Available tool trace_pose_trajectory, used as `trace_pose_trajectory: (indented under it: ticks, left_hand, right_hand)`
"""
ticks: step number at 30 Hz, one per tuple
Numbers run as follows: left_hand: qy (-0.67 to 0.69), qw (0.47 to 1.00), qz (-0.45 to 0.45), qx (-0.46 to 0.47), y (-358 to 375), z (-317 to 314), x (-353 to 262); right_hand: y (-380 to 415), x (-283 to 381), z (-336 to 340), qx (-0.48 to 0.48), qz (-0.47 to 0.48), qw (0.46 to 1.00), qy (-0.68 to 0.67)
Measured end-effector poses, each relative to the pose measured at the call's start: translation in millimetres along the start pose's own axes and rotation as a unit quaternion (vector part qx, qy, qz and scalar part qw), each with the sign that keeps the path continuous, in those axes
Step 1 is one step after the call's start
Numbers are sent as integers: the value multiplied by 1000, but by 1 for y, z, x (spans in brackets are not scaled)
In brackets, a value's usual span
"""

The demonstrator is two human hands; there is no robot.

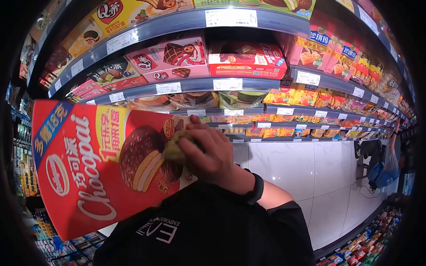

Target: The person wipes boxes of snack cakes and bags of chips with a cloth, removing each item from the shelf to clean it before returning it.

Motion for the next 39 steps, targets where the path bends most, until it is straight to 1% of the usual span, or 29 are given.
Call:
trace_pose_trajectory:
  ticks: [2, 4, 5, 7, 8, 11, 12, 13, 14, 15, 16, 18, 20, 22, 23, 24, 25, 26, 28, 29, 30, 31, 32, 33, 34, 36, 37, 38, 39]
  left_hand:
    - [-64, 998, -19, -10, -4, -7, -2]
    - [-122, 992, -38, -22, -7, -11, -6]
    - [-144, 988, -45, -28, -8, -14, -7]
    - [-181, 981, -57, -39, -12, -17, -8]
    - [-197, 977, -63, -43, -13, -17, -9]
    - [-241, 965, -82, -63, -15, -21, -7]
    - [-264, 957, -92, -75, -16, -26, -5]
    - [-315, 924, -134, -169, -10, -26, 1]
    - [-309, 929, -128, -157, -10, -25, -4]
    - [-306, 932, -127, -148, -9, -27, -7]
    - [-295, 938, -124, -132, -9, -28, -9]
    - [-284, 945, -117, -112, -6, -31, -15]
    - [-269, 951, -113, -98, -3, -32, -21]
    - [-256, 957, -108, -82, -2, -33, -27]
    - [-252, 959, -106, -75, -2, -35, -30]
    - [-250, 960, -106, -69, -2, -37, -34]
    - [-251, 961, -104, -60, 0, -39, -38]
    - [-253, 960, -105, -55, -1, -41, -43]
    - [-265, 957, -111, -46, 5, -46, -52]
    - [-283, 950, -118, -51, 9, -50, -59]
    - [-299, 946, -118, -51, 12, -51, -66]
    - [-343, 923, -150, -87, 17, -52, -74]
    - [-396, 889, -187, -134, 23, -52, -83]
    - [-514, 766, -263, -281, 39, -49, -99]
    - [-514, 767, -264, -281, 39, -51, -96]
    - [-592, 725, -219, -275, 22, -65, -70]
    - [-629, 678, -233, -299, 21, -68, -66]
    - [-629, 678, -236, -299, 21, -70, -66]
    - [-674, 647, -224, -277, 16, -74, -65]
  right_hand:
    - [3, -7, -5, 15, -25, 1000, 4]
    - [13, -17, -13, 50, -91, 995, 7]
    - [16, -15, -10, 49, -92, 995, 6]
    - [29, -12, -11, 119, -105, 986, -56]
    - [34, -12, -9, 120, -107, 985, -54]
    - [40, -1, -7, 114, -9, 986, -121]
    - [37, -3, -8, 113, -9, 986, -120]
    - [32, -4, -7, 85, 5, 993, -78]
    - [27, -6, -6, 57, 19, 998, -35]
    - [17, -13, -7, 32, -30, 998, -44]
    - [15, -13, -10, 31, -31, 998, -42]
    - [16, -28, -22, 90, -148, 985, 3]
    - [20, -29, -28, 109, -164, 980, 6]
    - [27, -36, -31, 132, -245, 960, 25]
    - [28, -35, -29, 132, -244, 960, 26]
    - [31, -34, -29, 144, -261, 952, -69]
    - [35, -32, -28, 154, -276, 935, -162]
    - [63, -37, -47, 242, -313, 895, -208]
    - [69, -38, -50, 322, -391, 805, -310]
    - [72, -41, -52, 322, -391, 805, -308]
    - [83, -47, -58, 311, -438, 767, -352]
    - [94, -49, -64, 298, -482, 723, -395]
    - [98, -51, -63, 298, -483, 723, -394]
    - [103, -53, -60, 278, -493, 700, -435]
    - [109, -55, -54, 257, -503, 675, -475]
    - [120, -58, -40, 214, -518, 619, -550]
    - [124, -59, -34, 192, -524, 588, -586]
    - [126, -59, -31, 170, -528, 555, -620]
    - [120, -57, -24, 174, -528, 555, -619]
Point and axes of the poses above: each hand's wrist, its own y-axis away from the middle knuckle, its own z-axis out of the back of the hand, x = y × z, the point moved 7 cm from there along -y, towards the middle knuckle, and after that the axes turned 5 degrees about y, right-handed, at the moved point
